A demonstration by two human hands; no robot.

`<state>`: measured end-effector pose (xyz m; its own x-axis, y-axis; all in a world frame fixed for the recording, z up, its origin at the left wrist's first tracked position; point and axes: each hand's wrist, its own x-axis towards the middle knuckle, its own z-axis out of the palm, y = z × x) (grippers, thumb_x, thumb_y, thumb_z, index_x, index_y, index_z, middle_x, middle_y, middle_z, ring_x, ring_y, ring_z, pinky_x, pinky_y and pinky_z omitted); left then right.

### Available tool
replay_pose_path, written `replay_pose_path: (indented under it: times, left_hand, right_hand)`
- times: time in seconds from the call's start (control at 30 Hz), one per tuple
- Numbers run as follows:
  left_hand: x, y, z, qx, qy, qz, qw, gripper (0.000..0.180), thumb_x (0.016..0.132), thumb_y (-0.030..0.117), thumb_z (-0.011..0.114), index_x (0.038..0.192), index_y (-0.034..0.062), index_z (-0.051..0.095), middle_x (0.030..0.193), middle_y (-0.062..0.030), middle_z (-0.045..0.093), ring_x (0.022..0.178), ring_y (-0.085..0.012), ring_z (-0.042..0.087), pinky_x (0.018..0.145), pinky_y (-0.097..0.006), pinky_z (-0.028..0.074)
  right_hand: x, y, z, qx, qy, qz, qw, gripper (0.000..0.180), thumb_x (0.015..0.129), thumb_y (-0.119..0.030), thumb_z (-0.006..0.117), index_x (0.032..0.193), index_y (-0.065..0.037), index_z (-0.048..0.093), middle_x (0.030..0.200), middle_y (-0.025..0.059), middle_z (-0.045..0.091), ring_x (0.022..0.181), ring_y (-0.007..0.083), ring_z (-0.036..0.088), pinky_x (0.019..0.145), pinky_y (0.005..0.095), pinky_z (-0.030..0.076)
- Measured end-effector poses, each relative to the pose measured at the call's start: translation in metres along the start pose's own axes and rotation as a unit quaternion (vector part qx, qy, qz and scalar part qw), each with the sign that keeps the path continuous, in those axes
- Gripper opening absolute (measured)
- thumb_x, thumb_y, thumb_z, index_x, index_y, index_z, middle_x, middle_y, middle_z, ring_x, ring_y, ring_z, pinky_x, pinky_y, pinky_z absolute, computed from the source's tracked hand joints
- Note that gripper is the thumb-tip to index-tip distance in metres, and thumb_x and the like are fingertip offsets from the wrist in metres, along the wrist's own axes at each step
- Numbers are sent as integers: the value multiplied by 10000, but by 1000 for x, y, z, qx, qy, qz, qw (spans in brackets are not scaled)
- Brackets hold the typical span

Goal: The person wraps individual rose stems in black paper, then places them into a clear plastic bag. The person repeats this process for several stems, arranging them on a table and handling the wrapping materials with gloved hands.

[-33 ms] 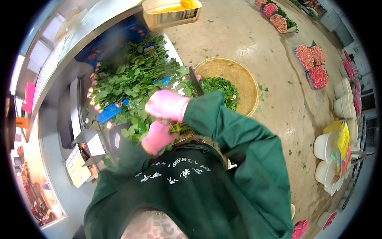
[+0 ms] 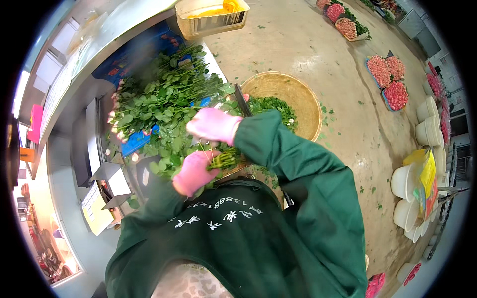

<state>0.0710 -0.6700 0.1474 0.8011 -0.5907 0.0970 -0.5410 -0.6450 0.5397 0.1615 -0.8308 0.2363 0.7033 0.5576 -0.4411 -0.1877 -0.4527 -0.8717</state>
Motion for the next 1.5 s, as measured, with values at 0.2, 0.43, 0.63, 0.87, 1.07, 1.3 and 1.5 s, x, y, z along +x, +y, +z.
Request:
replay_pose_path:
  times: [0.2,0.43,0.63,0.87,1.07,1.3,1.5]
  left_hand:
    - [8,6,-74,-131,-9,-63,989,487,706,170,767,1169,102,634,966,-152,675,891,-335,653,762,-395,522]
    - [84,18,-14,-81,-67,-167,980,454,781,291,718,1189,117,618,1047,-192,680,995,-356,647,854,-431,512]
    - [193,26,71,-217,-168,-85,958,864,800,400,749,1464,26,339,1442,-256,434,1366,-341,407,1113,-384,350]
    - [114,-143,23,-219,-7,-151,964,384,929,298,609,1194,21,623,1155,-149,652,1072,-256,617,924,-345,468]
    - [-14,-242,38,-211,-106,-222,946,638,830,448,700,1291,25,577,1287,-198,600,1205,-314,569,1028,-370,426]
    - [-64,-137,-63,-109,-115,37,987,706,784,271,709,1427,140,449,1412,-230,441,1226,-392,518,1017,-414,457]
    - [-10,-40,-182,-237,-95,285,924,514,813,133,707,1300,78,555,1219,-124,598,1063,-289,606,905,-387,506]
  right_hand:
    - [-94,19,-2,130,58,-40,989,249,911,-194,512,760,-18,603,590,54,558,475,131,547,485,296,444]
    - [-42,184,59,545,198,-162,798,353,950,-147,509,1272,-4,498,1140,121,595,1007,192,609,843,327,524]
    - [-77,244,5,685,417,-204,562,517,876,-178,576,1368,-63,464,1299,130,553,1135,242,557,974,395,465]
    - [-74,266,85,599,258,-93,752,449,924,-207,590,1329,-44,488,1259,106,582,1095,234,599,914,367,509]
    - [43,227,151,447,380,12,810,704,897,-359,657,1396,51,378,1291,171,549,1187,254,523,1014,360,410]
    - [96,156,197,503,465,-23,728,808,867,-520,650,1347,82,406,1197,176,593,1071,266,601,898,392,510]
    - [6,98,163,619,307,-51,721,572,901,-457,608,1192,35,593,1067,123,661,1001,237,643,874,397,523]
